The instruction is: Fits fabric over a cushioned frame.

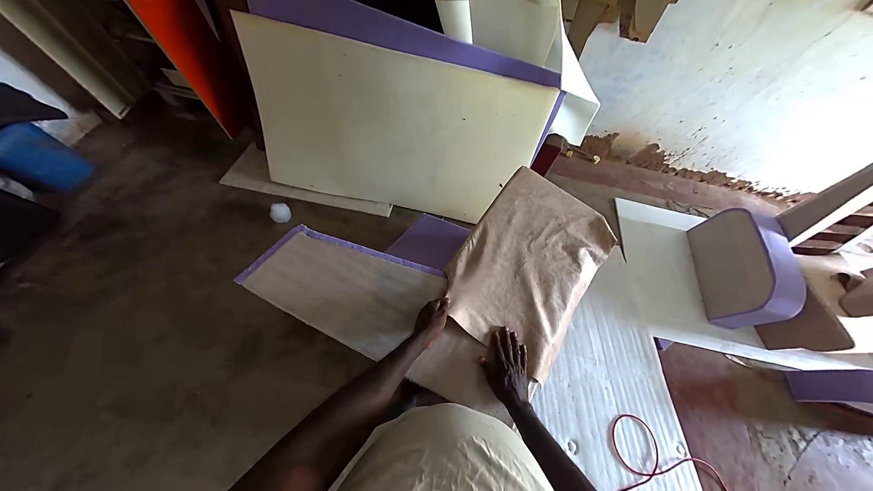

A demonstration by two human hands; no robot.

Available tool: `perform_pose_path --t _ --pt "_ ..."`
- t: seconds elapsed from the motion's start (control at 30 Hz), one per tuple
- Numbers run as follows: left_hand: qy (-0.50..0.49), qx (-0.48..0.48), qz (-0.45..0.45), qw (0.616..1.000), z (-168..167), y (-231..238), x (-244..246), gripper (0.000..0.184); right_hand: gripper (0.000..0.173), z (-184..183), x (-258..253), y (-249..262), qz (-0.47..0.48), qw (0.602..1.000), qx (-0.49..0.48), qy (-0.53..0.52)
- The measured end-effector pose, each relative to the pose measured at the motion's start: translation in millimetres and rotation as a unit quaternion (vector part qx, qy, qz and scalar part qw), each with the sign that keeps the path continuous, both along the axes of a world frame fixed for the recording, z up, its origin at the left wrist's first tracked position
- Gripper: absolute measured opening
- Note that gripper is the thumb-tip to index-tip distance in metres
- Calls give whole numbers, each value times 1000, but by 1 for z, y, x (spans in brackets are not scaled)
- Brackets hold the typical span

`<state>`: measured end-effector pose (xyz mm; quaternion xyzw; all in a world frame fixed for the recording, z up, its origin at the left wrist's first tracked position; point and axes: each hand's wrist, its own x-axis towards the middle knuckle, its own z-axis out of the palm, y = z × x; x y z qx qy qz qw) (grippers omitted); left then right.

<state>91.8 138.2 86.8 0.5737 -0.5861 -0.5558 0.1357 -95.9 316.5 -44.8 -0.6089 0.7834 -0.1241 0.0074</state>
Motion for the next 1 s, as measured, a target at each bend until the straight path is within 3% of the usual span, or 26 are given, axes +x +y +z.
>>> perform_pose_path --t 0.07,0.2,0.43,0.63,0.77,0.9,1.0 --pt "-38 -24 -9 999 -5 8 3 62 78 -1 3 3 0 1000 3 1" --pt "-101 -36 -66 992 -49 -12 -4 60 76 -2 6 12 -12 1000 5 9" --pt "-95 27 -99 990 -38 -14 -2 54 72 4 9 13 -40 999 -18 -23" --pt "-72 70 -89 991 -35 -18 0 51 21 41 12 -30 -50 997 2 -56" --pt "-87 53 -98 990 -37 -20 2 52 15 56 1 -41 -15 998 43 -41" --pt "-108 53 -90 989 -36 -22 4 52 20 73 -6 -27 81 988 131 5" --pt "-122 48 -91 987 -37 -23 1 53 15 64 -11 -7 68 990 125 1"
